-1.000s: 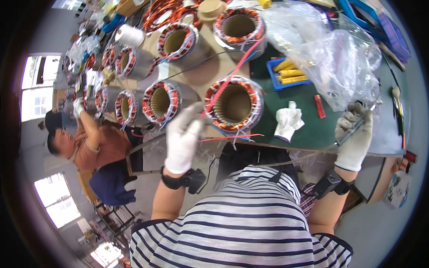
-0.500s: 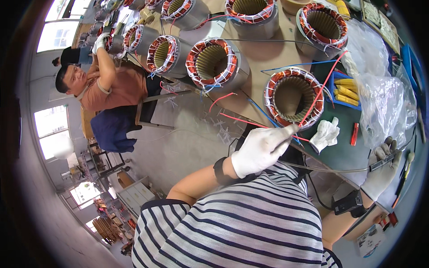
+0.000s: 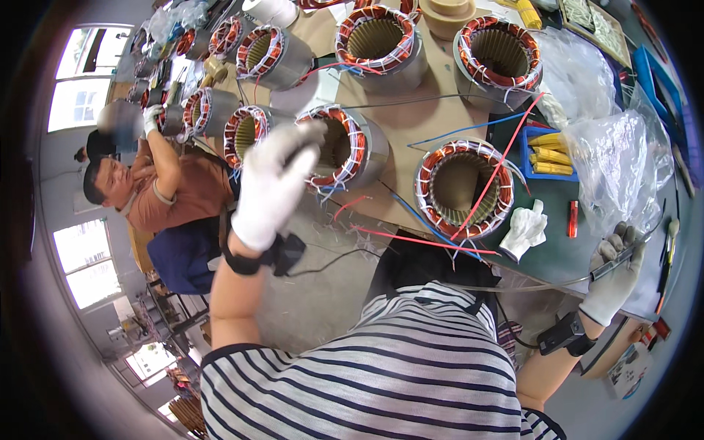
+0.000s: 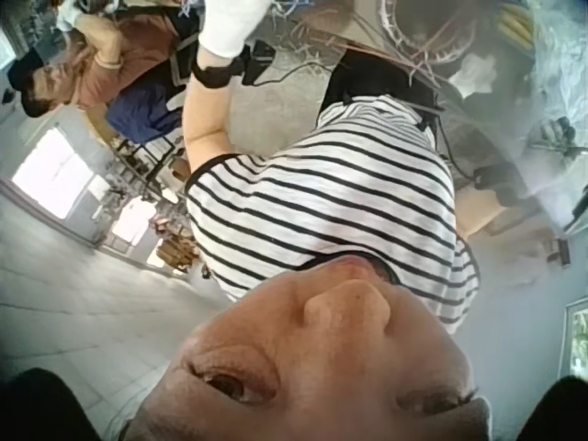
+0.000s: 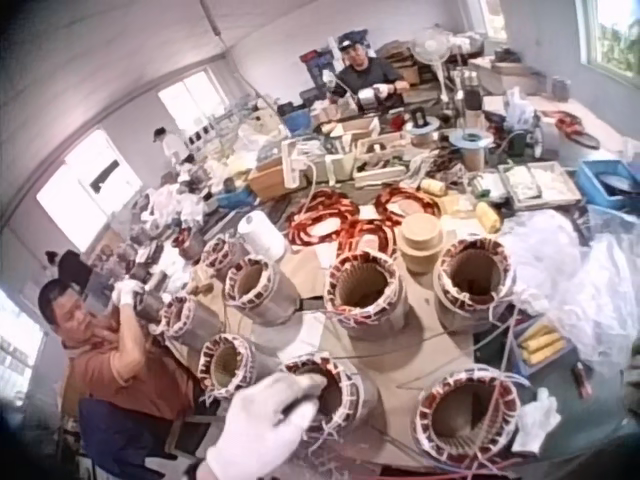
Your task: Connecting, securing, and taping wires on a series of electric motor stators on an assembly line.
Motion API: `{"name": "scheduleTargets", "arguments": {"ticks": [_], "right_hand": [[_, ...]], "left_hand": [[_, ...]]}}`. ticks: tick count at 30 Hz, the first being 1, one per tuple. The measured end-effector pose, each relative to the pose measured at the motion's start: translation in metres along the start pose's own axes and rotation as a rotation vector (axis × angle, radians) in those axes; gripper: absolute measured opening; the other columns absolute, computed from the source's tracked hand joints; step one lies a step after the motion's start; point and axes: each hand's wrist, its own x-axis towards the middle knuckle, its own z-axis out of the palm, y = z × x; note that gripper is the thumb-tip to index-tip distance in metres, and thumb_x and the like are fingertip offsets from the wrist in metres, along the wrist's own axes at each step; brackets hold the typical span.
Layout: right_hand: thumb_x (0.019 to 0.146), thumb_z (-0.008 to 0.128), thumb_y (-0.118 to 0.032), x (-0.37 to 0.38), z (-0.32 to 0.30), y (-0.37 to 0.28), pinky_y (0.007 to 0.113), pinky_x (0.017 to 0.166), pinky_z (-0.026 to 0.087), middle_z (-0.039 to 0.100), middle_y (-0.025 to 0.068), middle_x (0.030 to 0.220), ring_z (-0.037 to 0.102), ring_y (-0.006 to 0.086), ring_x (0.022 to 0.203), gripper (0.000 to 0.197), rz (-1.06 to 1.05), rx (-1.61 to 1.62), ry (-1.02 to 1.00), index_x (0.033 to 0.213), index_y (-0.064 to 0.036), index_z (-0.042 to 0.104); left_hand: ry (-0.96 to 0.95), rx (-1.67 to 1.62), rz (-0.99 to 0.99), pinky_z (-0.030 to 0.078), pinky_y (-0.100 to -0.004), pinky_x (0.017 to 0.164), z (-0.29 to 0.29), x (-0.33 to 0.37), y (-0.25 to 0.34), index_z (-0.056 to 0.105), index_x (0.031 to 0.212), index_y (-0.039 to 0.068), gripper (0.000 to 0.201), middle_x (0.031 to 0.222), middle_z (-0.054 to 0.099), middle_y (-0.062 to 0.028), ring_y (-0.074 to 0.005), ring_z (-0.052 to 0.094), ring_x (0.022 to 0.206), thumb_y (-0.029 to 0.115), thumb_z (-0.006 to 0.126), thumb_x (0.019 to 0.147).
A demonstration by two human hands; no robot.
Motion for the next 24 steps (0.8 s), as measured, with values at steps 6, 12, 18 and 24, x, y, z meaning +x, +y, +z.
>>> {"name": "scheduleTargets", "arguments": {"ticks": [6,12,18,24], "right_hand": [[0.094,0.047,-0.023,-0.019,-0.006,0.008,0.023,0.057,0.037,0.054,0.0186,0.108,0.042,0.0138,0.071,0.035,-0.088,-0.071,0.141,0.112,0.0072,0.053],[0.094,0.047,-0.023,-0.025,-0.008,0.018,0.023,0.057,0.037,0.054,0.0184,0.108,0.042,0.0137,0.071,0.036,-0.127,-0.113,0.204,0.112,0.0075,0.053],[0.095,0.046,-0.023,-0.022,0.004,0.036,0.023,0.057,0.037,0.054,0.0185,0.108,0.042,0.0135,0.071,0.035,-0.162,-0.121,0.258,0.110,0.0075,0.054],[0.095,0.046,-0.024,-0.013,0.005,0.050,0.023,0.057,0.037,0.054,0.0188,0.108,0.042,0.0131,0.070,0.035,-0.124,-0.073,0.245,0.110,0.0072,0.053]], "left_hand": [[-0.148,0.259,0.093,0.047,-0.0354,0.081,0.010,0.109,-0.103,0.064,0.101,0.004,0.027,0.096,0.063,-0.0165,-0.0297,0.061,0.091,0.013,0.052,0.079],[-0.379,0.250,-0.075,0.046,-0.0358,0.081,0.031,0.154,-0.141,0.062,0.099,-0.003,0.029,0.091,0.064,-0.0194,-0.0303,0.060,0.089,0.015,0.056,0.077],[-0.501,-0.058,-0.164,0.046,-0.0286,0.070,0.016,0.149,-0.107,0.062,0.096,-0.006,0.024,0.080,0.062,-0.0124,-0.0180,0.056,0.073,0.010,0.058,0.078],[-0.579,0.222,0.360,0.047,-0.0358,0.070,0.007,0.111,-0.077,0.066,0.095,0.006,0.021,0.080,0.058,-0.0102,-0.0283,0.058,0.077,0.009,0.060,0.075]]}}
